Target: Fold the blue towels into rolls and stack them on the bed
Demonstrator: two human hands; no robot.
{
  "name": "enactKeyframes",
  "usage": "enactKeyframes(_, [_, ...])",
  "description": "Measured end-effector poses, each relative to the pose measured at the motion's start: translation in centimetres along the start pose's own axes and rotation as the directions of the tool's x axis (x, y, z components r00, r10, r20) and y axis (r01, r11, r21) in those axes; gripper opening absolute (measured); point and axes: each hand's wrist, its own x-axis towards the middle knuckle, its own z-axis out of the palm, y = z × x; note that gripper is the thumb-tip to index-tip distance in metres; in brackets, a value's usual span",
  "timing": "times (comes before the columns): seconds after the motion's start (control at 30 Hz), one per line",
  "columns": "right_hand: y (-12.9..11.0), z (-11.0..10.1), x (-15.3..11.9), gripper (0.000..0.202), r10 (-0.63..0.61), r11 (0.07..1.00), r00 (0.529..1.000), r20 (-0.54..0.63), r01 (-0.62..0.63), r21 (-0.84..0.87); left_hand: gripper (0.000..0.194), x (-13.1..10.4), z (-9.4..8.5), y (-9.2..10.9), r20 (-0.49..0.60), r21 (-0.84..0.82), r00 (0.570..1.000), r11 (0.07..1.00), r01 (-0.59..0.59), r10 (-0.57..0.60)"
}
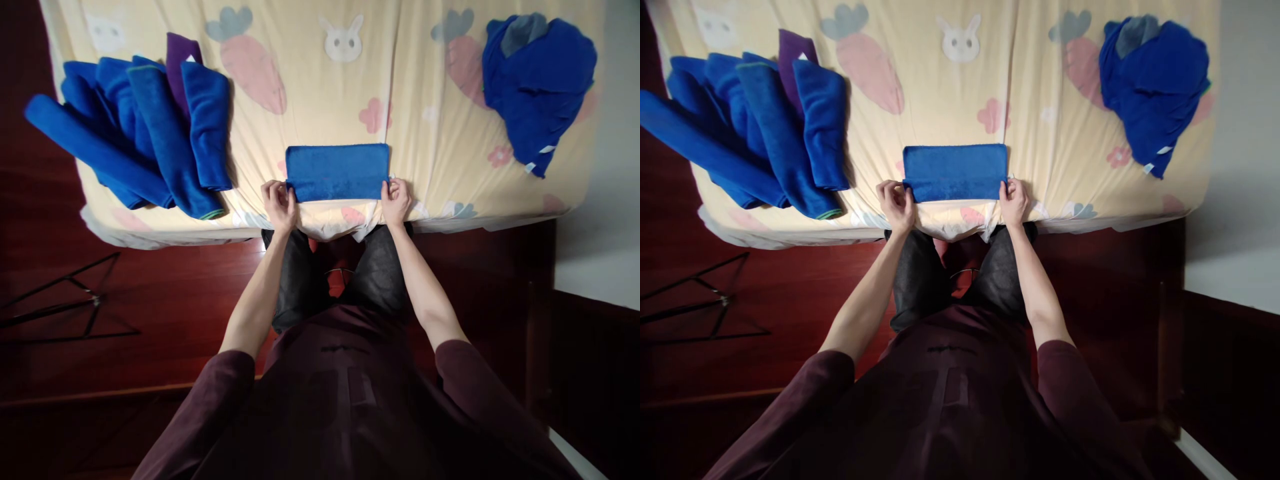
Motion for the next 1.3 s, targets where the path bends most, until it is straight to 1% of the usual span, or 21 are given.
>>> enactKeyframes(0.1, [-0.1,-0.3,0.1,0.042,0.015,0.999,0.998,0.057,-0.017,0.039,0.037,0.0,-0.2,0.0,0.034,-0.005,0.997,0.998,-0.062,0.062])
enactKeyframes(0.23, [-0.2,-0.5,0.2,0.044,-0.037,0.997,0.994,0.099,0.03,0.065,0.031,0.2,-0.3,-0.1,0.131,0.029,0.986,0.993,-0.111,0.107])
enactKeyframes(0.3, [-0.2,-0.5,0.2,0.044,-0.066,0.995,0.99,0.128,0.056,0.077,0.032,0.3,-0.3,-0.3,0.157,0.033,0.982,0.993,-0.115,0.108])
enactKeyframes(0.43, [-0.3,-0.5,0.4,0.042,-0.143,0.986,0.977,0.159,0.128,0.103,0.035,0.3,-0.3,-0.4,0.162,0.05,0.982,0.994,-0.102,0.092])
enactKeyframes(0.57, [-0.7,-0.9,0.6,0.039,-0.183,0.983,0.968,0.172,0.175,0.065,0.038,0.3,-0.4,-0.1,0.193,0.074,0.977,0.992,-0.101,0.085])
enactKeyframes(0.67, [-0.9,-1.3,0.7,0.038,-0.228,0.973,0.956,0.184,0.232,0.001,0.044,0.5,-0.7,-0.1,0.249,0.089,0.965,0.991,-0.104,0.079])
enactKeyframes(0.77, [-1.0,-1.7,0.7,0.038,-0.261,0.964,0.935,0.242,0.267,0.004,0.056,0.7,-1.0,-0.1,0.309,0.108,0.947,0.986,-0.123,0.085])
enactKeyframes(0.87, [-0.9,-2.1,0.9,0.045,-0.285,0.956,0.909,0.303,0.29,0.029,0.067,0.9,-1.2,0.1,0.349,0.13,0.933,0.981,-0.141,0.088])
enactKeyframes(0.93, [-0.9,-2.4,1.1,0.052,-0.302,0.95,0.888,0.347,0.312,0.028,0.069,1.1,-1.2,0.4,0.368,0.143,0.926,0.979,-0.144,0.083])
enactKeyframes(1.0, [-1.1,-2.8,1.3,0.059,-0.314,0.944,0.866,0.39,0.327,0.034,0.067,1.2,-1.1,0.5,0.371,0.15,0.926,0.979,-0.136,0.072])
enactKeyframes(1.07, [-1.5,-3.1,1.3,0.064,-0.312,0.945,0.853,0.417,0.323,0.048,0.063,1.2,-1.0,0.5,0.349,0.132,0.935,0.984,-0.115,0.062])
enactKeyframes(1.2, [-2.5,-3.5,1.5,0.064,-0.27,0.961,0.871,0.411,0.267,0.065,0.054,1.1,-1.0,0.4,0.289,0.036,0.956,0.997,-0.066,0.052])
enactKeyframes(1.3, [-2.8,-3.5,1.7,0.06,-0.23,0.972,0.882,0.411,0.226,0.06,0.049,1.0,-1.0,0.5,0.253,0.018,0.967,1.0,-0.019,0.014])
